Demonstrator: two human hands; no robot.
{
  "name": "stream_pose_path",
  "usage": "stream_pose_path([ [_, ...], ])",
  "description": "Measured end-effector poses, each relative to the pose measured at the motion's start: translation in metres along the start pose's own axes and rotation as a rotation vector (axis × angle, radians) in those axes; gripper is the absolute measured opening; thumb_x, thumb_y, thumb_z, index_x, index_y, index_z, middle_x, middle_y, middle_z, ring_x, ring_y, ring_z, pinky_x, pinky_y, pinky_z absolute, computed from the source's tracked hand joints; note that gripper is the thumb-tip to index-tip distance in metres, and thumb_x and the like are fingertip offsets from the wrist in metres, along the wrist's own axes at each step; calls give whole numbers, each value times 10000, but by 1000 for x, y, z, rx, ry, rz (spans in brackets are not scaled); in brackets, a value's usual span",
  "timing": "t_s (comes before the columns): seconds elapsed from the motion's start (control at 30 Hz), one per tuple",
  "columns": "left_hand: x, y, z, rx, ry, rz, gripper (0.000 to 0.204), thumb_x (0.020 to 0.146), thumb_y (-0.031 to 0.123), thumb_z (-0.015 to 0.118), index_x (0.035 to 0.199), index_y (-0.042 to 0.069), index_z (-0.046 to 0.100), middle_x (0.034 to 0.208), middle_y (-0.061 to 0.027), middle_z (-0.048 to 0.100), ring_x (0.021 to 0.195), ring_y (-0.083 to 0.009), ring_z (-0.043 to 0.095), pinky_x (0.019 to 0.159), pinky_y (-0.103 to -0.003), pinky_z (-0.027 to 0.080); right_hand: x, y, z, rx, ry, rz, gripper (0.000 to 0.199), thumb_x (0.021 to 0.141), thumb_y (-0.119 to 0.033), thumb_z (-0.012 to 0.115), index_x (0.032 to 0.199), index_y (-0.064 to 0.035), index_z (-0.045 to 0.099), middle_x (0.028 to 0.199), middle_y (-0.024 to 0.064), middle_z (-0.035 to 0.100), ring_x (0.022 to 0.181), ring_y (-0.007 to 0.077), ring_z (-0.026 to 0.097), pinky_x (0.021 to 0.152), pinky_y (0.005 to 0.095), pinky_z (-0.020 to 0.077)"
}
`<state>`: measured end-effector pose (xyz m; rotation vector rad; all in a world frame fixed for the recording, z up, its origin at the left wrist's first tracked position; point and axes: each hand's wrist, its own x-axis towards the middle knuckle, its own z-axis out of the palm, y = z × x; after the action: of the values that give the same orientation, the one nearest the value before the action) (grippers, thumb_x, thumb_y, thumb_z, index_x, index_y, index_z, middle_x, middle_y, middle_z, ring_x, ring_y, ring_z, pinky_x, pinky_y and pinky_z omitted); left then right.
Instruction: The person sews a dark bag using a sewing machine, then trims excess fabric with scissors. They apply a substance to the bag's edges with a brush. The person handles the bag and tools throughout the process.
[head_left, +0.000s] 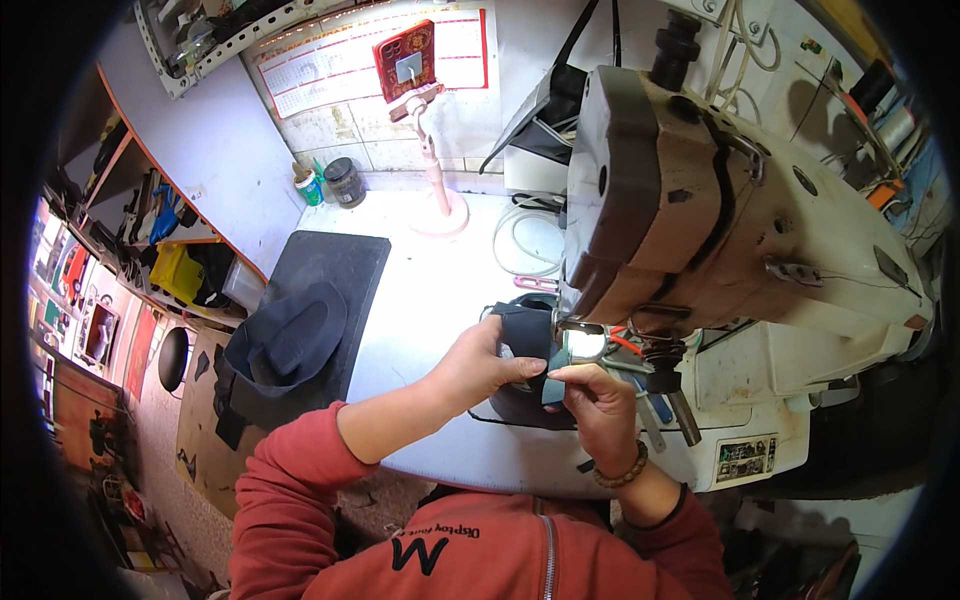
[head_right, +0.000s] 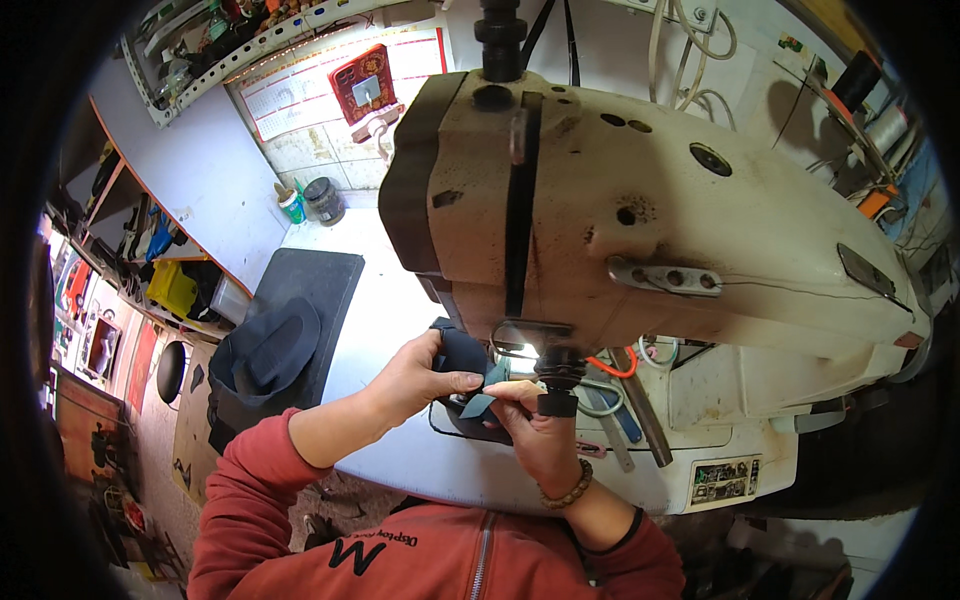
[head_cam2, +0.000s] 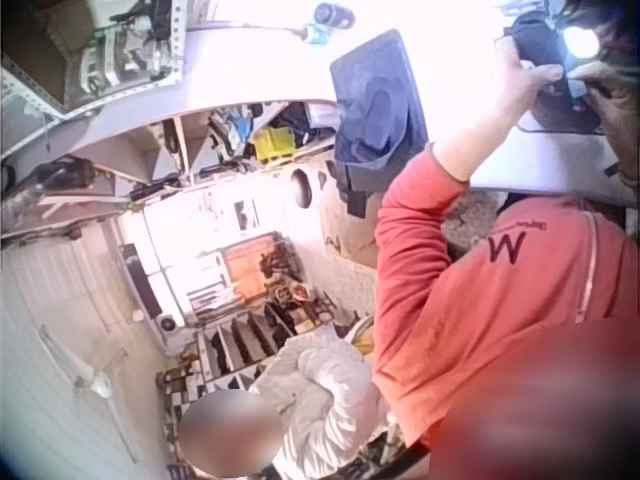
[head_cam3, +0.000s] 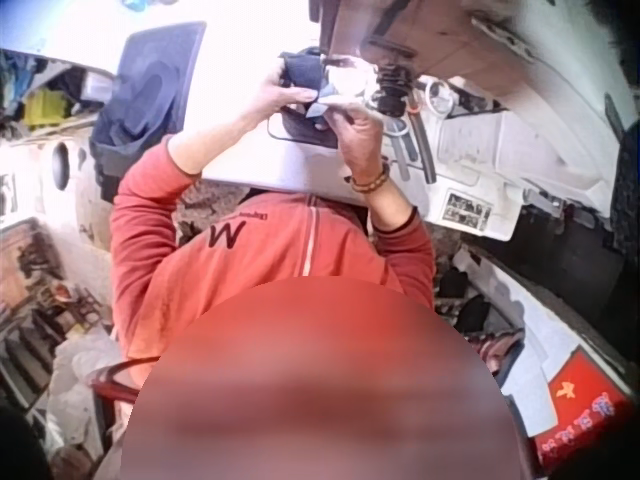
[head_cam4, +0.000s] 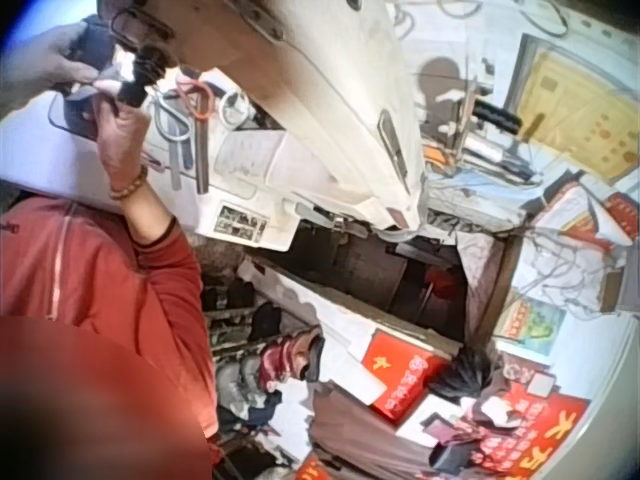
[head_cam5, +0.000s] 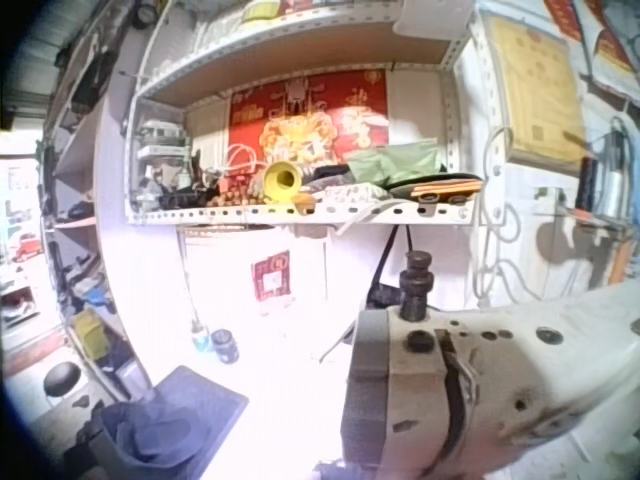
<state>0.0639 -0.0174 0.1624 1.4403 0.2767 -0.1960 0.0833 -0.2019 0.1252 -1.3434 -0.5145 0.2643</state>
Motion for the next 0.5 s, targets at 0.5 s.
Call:
stream_pose_path([
  [0.5,15,14,5,-134,-128,-176,221,773,32,683,991,1,666,900,-66,678,796,-141,632,751,-282,496,2,-4,-3,-33,-39,22,133,908,30,572,992,-24,661,768,16,596,678,70,575,589,221,522],
])
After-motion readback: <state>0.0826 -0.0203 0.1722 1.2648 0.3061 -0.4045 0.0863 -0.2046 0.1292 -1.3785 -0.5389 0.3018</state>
